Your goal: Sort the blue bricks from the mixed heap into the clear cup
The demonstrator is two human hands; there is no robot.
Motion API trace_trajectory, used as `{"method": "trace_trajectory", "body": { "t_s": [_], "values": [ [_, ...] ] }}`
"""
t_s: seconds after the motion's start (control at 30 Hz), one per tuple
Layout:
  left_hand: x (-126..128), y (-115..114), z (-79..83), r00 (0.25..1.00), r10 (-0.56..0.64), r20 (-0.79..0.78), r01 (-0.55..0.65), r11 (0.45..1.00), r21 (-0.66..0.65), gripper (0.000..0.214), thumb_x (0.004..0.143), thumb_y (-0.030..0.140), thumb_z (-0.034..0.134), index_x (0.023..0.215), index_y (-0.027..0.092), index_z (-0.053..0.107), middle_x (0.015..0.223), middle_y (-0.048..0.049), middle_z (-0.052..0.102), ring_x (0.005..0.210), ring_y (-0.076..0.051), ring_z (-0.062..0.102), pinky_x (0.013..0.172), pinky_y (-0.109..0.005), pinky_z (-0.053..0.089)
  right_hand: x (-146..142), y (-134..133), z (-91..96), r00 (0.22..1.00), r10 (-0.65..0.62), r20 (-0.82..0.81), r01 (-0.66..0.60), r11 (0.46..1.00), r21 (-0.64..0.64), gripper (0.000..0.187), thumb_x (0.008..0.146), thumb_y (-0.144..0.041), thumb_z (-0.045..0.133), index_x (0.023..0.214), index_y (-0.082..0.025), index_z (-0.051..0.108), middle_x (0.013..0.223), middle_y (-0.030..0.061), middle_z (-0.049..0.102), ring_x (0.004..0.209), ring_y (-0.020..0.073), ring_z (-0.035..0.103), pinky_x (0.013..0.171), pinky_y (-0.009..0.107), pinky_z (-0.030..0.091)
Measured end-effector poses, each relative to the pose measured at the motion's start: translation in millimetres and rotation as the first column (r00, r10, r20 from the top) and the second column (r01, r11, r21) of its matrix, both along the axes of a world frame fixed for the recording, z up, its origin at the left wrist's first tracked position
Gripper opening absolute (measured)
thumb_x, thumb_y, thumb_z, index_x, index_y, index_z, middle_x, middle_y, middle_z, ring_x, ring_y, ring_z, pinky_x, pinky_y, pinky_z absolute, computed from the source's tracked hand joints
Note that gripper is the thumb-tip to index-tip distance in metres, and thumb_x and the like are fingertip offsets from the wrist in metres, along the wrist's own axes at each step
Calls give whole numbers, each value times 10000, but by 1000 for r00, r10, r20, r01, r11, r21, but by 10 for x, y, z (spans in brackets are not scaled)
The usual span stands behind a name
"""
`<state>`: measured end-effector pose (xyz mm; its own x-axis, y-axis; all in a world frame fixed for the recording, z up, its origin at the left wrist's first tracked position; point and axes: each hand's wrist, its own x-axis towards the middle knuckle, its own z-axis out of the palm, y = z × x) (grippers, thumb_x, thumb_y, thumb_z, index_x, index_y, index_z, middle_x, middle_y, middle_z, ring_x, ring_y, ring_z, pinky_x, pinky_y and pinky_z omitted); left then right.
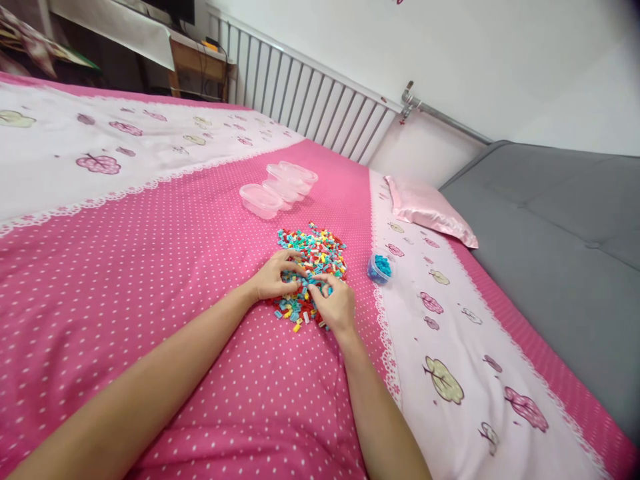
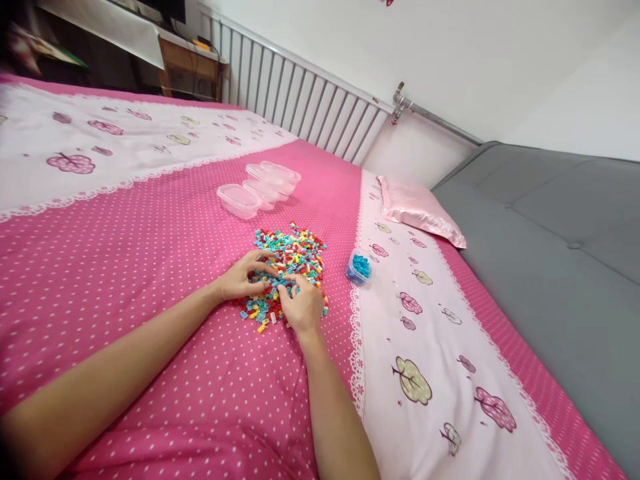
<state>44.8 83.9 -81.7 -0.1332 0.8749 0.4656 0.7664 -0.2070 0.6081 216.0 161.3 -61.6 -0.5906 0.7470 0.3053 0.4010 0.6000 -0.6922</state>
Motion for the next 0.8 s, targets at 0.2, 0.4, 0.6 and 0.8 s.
{"method": "trace_trajectory", "body": {
  "t_s": [0.2,0.4,0.6,0.8],
  "values": [
    [1,-12,38,996,51,75,-54,998,32,433,785,405,550,1152,180,601,1268,-109,536,1214,-237,467,1050,-401,341,46,87,151,856,-185,-484,-187,761,-621,282,634,-370,666,831,-176,614,513,-106,349,412,44,256,382,180,193],
    [245,3,156,990,4,-141,-3,1000,7,614,843,511,464,1357,181,402,1466,-122,333,1353,-252,292,1113,-422,233,144,248,280,653,-458,-603,-440,419,-795,105,608,-236,540,681,-174,499,596,-58,477,424,28,374,324,125,210],
    [498,202,174,949,69,-307,-92,994,-62,718,802,633,450,1339,157,427,1444,-152,355,1351,-299,273,1108,-469,198,174,301,262,612,-513,-602,-465,382,-799,100,590,-172,459,675,-177,511,660,-6,581,556,71,555,366,125,347],
    [471,152,203,949,-35,-314,31,999,-19,405,797,518,528,986,186,663,1074,-97,625,1039,-247,551,946,-394,378,179,321,275,594,-579,-559,-484,298,-823,79,685,-175,477,717,-154,547,615,-15,556,519,50,521,384,109,364]
  ]
}}
